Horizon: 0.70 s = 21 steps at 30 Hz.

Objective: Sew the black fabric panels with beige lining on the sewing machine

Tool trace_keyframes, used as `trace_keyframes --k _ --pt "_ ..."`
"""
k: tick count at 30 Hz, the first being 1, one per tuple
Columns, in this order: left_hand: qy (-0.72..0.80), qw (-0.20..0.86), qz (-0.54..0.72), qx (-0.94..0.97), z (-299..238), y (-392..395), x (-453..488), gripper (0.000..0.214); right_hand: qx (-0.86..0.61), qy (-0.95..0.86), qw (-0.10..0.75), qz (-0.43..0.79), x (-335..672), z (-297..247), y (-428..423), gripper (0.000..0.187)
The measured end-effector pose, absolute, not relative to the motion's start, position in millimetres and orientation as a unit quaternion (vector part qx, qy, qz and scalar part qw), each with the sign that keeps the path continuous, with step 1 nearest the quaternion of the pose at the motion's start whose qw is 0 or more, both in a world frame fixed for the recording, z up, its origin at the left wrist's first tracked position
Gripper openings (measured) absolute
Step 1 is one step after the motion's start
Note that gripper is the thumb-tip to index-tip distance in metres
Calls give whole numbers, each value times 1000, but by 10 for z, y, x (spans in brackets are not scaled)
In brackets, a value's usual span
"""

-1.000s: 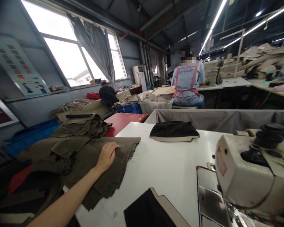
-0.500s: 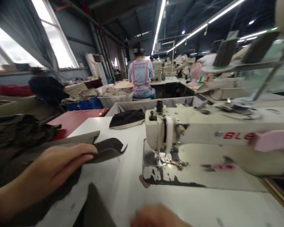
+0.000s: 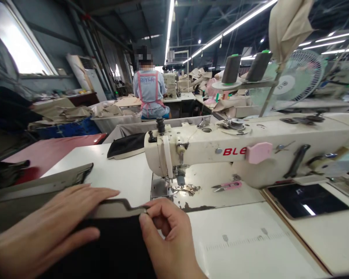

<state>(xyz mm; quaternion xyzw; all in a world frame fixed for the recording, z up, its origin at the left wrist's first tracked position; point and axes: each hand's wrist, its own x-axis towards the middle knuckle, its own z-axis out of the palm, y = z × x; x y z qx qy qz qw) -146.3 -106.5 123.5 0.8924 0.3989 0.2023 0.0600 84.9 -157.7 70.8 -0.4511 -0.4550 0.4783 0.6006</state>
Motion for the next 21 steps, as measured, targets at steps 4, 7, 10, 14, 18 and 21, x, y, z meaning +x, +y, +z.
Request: trace_keyframes --k 4,7,10,14,18,21 --pt "398 113 195 890 1016 -1063 -1021 20 -457 -495 580 458 789 519 -1519 16" --pt "404 159 183 882 827 -1062 -876 17 -481 -450 572 489 831 438 -1508 18" --pt "378 174 189 890 740 -1051 -817 15 -474 -439 599 473 872 426 -1523 17" --pt "378 254 171 874 739 -1029 -764 20 -459 -504 600 418 918 446 -1525 13" --pt "369 286 193 863 740 -1002 -726 22 -451 -545 596 381 955 439 -1501 13" --pt "364 296 198 861 745 -979 -708 21 -456 -536 596 388 956 415 -1485 15"
